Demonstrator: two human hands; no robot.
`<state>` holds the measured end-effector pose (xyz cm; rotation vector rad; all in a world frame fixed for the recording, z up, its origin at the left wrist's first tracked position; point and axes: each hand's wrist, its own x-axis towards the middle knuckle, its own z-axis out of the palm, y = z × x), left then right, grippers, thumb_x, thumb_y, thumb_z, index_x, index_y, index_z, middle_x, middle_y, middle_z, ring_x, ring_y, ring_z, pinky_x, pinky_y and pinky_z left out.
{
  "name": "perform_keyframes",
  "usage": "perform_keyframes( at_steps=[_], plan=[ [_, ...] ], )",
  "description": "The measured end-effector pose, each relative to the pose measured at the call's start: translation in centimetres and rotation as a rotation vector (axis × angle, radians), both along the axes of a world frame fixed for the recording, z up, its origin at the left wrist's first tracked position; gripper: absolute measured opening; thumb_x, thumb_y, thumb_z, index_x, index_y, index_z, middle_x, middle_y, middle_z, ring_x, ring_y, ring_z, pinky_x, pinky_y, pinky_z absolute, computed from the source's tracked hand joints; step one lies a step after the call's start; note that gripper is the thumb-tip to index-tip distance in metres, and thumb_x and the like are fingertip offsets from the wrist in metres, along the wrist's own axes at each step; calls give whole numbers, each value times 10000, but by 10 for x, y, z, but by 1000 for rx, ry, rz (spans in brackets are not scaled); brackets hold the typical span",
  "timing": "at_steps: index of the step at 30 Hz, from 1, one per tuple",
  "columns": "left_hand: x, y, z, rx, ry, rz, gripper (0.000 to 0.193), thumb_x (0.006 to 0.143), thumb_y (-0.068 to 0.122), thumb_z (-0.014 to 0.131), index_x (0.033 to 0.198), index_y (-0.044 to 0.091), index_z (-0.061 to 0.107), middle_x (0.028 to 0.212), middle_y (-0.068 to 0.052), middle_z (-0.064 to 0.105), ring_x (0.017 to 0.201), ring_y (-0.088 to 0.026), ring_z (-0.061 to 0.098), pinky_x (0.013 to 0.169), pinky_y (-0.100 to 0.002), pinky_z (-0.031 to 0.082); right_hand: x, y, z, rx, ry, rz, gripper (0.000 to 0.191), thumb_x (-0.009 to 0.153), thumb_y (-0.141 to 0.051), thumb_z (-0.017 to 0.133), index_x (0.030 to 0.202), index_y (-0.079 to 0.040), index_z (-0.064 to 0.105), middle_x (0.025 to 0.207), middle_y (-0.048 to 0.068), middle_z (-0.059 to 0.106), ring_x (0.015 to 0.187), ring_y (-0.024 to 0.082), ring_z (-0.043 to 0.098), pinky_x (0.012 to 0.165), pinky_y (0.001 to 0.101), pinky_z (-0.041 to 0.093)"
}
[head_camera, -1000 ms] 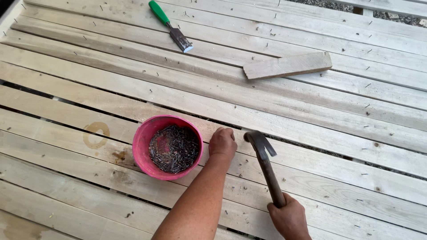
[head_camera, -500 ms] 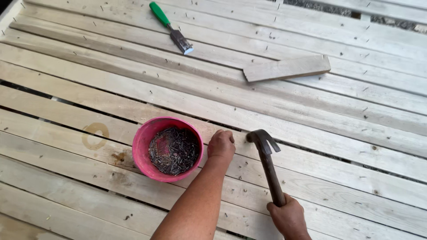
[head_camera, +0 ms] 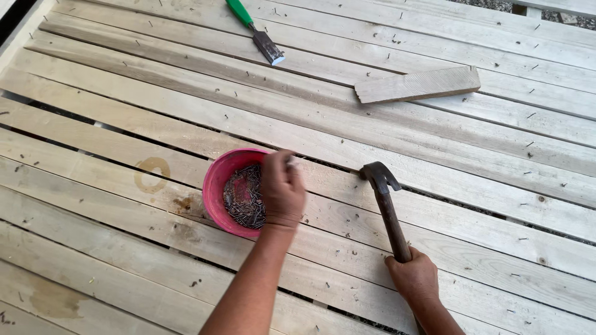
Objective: The person repeatedly picks nails from a pink container and hammers them into wooden planks. They use a claw hammer to drive the nails into the wood, occasionally adjusting the position of a small wooden block.
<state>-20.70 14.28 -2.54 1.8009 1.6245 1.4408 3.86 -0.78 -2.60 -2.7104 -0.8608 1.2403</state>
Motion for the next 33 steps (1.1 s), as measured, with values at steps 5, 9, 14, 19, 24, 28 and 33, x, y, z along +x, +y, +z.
perform_keyframes(
  at_steps=[5, 9, 14, 19, 24, 28, 33],
  plan=[
    [-46, 12, -2, -615, 373, 221, 439, 742, 118, 821, 1125, 7, 638, 1263, -209, 553, 1170, -410, 553, 1040, -484, 483, 2, 1, -5, 13, -32, 33, 279, 878, -278, 748, 1067, -73, 761, 672, 84, 696, 541, 162, 613, 581, 375, 564],
    [-38, 7, -16, -640, 424, 13, 519, 720, 108, 831, 1203, 21, 665, 1327, -220, 530, 1221, -453, 481, 1028, -523, 442, 2, 1, -6, 1, -33, 31, 273, 896, -281, 738, 1057, -63, 769, 668, 79, 697, 535, 160, 608, 573, 372, 568],
    [-29, 15, -25, -670, 414, -18, 292, 822, 25, 723, 1114, 17, 719, 1271, -218, 610, 1119, -383, 650, 967, -439, 580, -1, 0, -4, 8, -46, 39, 279, 900, -289, 734, 1079, -76, 756, 663, 77, 692, 532, 155, 609, 573, 372, 569],
    [-37, 18, -13, -649, 416, -116, 142, 806, 70, 768, 945, 41, 766, 1119, -177, 684, 1027, -344, 677, 905, -425, 567, -1, 1, -3, -4, -44, 27, 301, 907, -292, 730, 1124, -84, 741, 661, 75, 684, 531, 162, 602, 566, 375, 574],
    [-38, 8, 5, -469, 140, -129, 59, 835, 85, 754, 878, 49, 739, 959, -120, 739, 866, -260, 721, 766, -373, 596, 3, 1, -5, -8, -27, 11, 347, 894, -283, 740, 1183, -90, 752, 673, 74, 692, 546, 161, 598, 578, 378, 558],
    [-32, 9, 8, -489, -121, -40, 57, 899, 63, 707, 852, 53, 677, 824, -82, 758, 728, -165, 749, 641, -312, 620, 4, 4, -6, 2, -31, 9, 393, 886, -274, 746, 1229, -82, 729, 705, 87, 703, 556, 153, 619, 582, 369, 571],
    [-37, 16, 6, -617, -408, 58, 58, 902, 28, 672, 920, 78, 650, 795, -61, 724, 674, -142, 736, 540, -287, 595, 3, 15, 0, 9, -9, -6, 380, 891, -272, 745, 1226, -93, 740, 751, 97, 731, 585, 178, 625, 608, 396, 575]
  ],
)
